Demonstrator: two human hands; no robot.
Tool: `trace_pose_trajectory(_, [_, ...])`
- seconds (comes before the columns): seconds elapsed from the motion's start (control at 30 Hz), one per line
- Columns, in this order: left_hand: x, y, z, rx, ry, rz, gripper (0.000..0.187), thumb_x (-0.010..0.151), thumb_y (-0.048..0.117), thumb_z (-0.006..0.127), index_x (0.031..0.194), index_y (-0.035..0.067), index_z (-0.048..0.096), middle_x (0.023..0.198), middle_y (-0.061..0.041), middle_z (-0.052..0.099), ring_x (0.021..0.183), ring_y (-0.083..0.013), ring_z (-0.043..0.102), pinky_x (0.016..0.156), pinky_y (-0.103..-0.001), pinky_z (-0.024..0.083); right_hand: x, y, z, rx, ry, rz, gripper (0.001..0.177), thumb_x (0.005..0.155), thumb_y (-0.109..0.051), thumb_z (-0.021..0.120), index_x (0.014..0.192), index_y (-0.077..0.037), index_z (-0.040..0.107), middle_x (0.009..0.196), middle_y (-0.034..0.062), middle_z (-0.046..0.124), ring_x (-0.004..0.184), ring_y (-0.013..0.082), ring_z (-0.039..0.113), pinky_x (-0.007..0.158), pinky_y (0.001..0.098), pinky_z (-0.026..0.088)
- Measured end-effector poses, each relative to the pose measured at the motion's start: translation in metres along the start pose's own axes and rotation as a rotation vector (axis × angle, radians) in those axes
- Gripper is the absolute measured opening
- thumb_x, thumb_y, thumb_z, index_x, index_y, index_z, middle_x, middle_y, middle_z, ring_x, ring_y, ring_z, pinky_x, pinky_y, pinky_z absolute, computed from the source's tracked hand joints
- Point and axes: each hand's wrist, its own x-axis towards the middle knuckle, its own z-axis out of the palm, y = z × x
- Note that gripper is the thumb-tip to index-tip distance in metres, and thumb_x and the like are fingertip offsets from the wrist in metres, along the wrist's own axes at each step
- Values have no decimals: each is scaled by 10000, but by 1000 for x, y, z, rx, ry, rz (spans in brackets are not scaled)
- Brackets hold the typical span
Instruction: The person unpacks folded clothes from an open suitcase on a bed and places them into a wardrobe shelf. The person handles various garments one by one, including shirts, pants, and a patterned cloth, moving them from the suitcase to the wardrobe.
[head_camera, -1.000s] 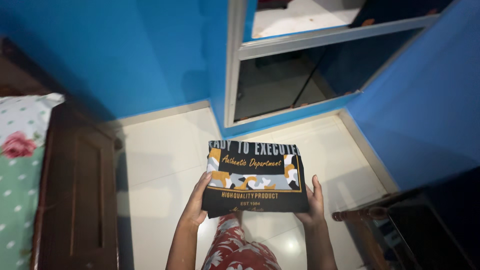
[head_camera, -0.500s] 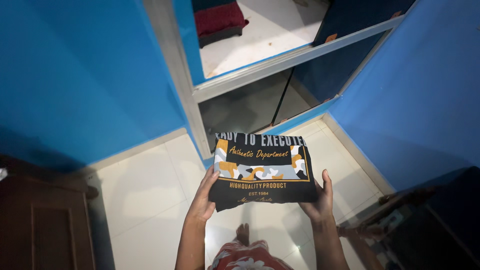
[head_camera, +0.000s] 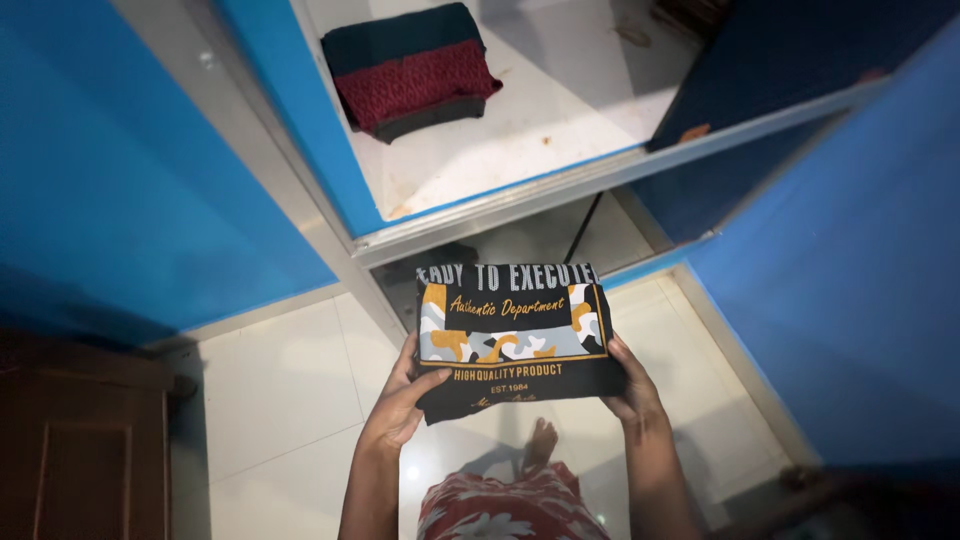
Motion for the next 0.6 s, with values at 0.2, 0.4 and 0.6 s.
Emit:
trace_pose_trajectory(0.2, [50,10,42,47,105,94,998,768,-87,704,1615,119,218,1374,-135,580,1239,-221,602,993,-352,506,68,-80,41,-343,-6,139,770,858,-213,638,1561,-63,363,1386,134,620,1231,219,624,987,351,519])
trace_pose_trajectory(0.4, [87,10,79,-62,80,155,994,750,-70,697,1608,123,234,1393,-133,578,1244,-235,596,1008,-376,519,129,-124,34,-368,-81,110,754,855,-152,636,1559,-70,381,1350,143,610,1211,222,613,973,358,517])
trace_pose_trajectory(0.6, [141,33,100,-123,81,269,902,795,65,736,1593,87,314,1393,-191,592,1272,-274,601,1046,-382,515,208,-144,6,-173,-206,45,646,872,-131,619,1490,-40,454,1333,121,628,1199,232,625,1018,370,509])
